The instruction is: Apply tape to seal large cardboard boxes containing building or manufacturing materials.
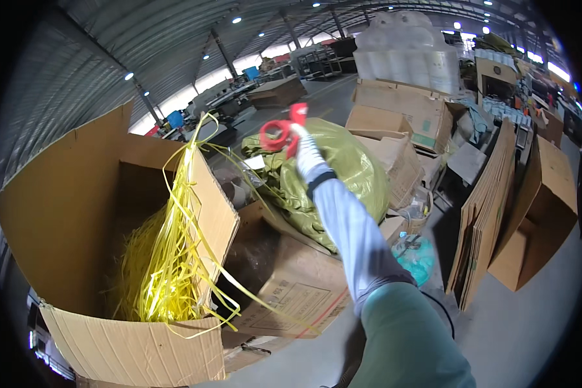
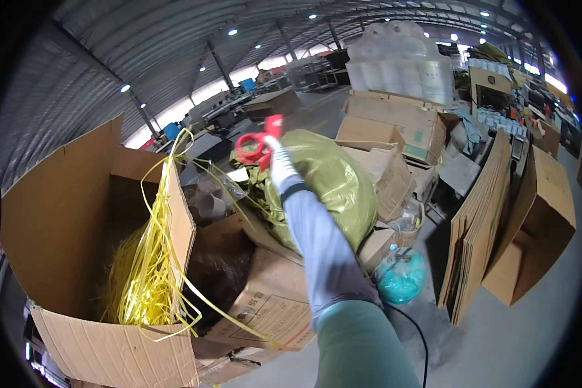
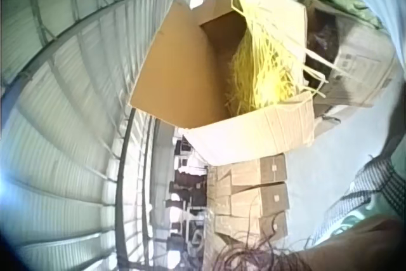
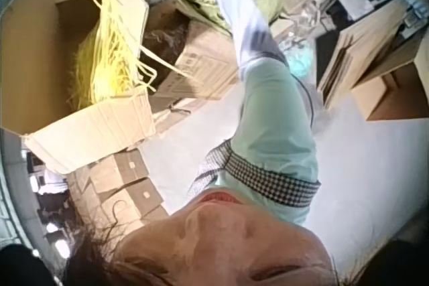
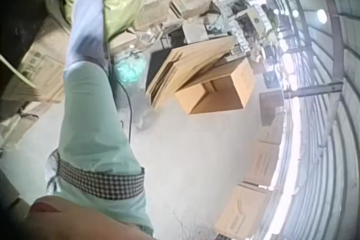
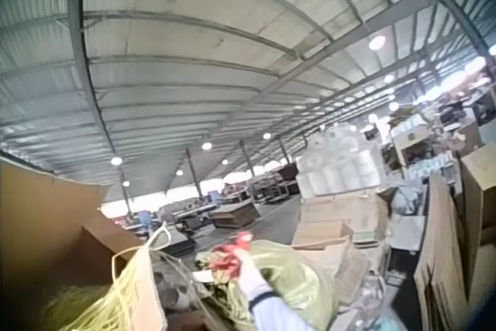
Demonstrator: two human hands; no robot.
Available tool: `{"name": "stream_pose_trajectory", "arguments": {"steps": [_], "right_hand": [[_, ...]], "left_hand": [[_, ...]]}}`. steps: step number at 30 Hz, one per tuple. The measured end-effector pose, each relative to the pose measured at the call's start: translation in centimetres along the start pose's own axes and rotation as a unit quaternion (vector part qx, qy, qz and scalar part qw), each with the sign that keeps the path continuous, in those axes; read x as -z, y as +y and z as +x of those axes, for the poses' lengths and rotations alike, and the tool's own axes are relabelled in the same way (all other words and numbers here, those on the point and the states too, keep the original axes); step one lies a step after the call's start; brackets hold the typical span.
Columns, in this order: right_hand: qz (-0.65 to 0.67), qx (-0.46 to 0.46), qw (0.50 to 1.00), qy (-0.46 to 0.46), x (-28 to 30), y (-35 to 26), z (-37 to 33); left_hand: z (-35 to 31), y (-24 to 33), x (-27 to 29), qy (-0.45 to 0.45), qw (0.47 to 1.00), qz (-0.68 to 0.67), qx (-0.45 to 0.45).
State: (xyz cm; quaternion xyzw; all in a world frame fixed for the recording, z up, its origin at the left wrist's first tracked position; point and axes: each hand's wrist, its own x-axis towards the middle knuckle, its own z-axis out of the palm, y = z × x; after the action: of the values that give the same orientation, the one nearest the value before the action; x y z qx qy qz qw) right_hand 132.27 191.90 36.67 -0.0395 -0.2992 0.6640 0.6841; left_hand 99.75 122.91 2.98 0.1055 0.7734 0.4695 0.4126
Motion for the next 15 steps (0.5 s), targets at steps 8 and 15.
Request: {"name": "stream_pose_trajectory", "arguments": {"steps": [8, 15], "right_hand": [[0.102, -0.037, 0.993, 0.036, 4.4, 3.1, -7.5], [-0.035, -0.025, 0.978, 0.204, 7.6, -8.9, -38.6]], "left_hand": [[-6.3, -3.0, 9.3, 0.175, 0.966, -0.189, -0.025], [-21.3, -24.7, 24.2, 0.429, 0.746, -0.496, -0.114]]}}
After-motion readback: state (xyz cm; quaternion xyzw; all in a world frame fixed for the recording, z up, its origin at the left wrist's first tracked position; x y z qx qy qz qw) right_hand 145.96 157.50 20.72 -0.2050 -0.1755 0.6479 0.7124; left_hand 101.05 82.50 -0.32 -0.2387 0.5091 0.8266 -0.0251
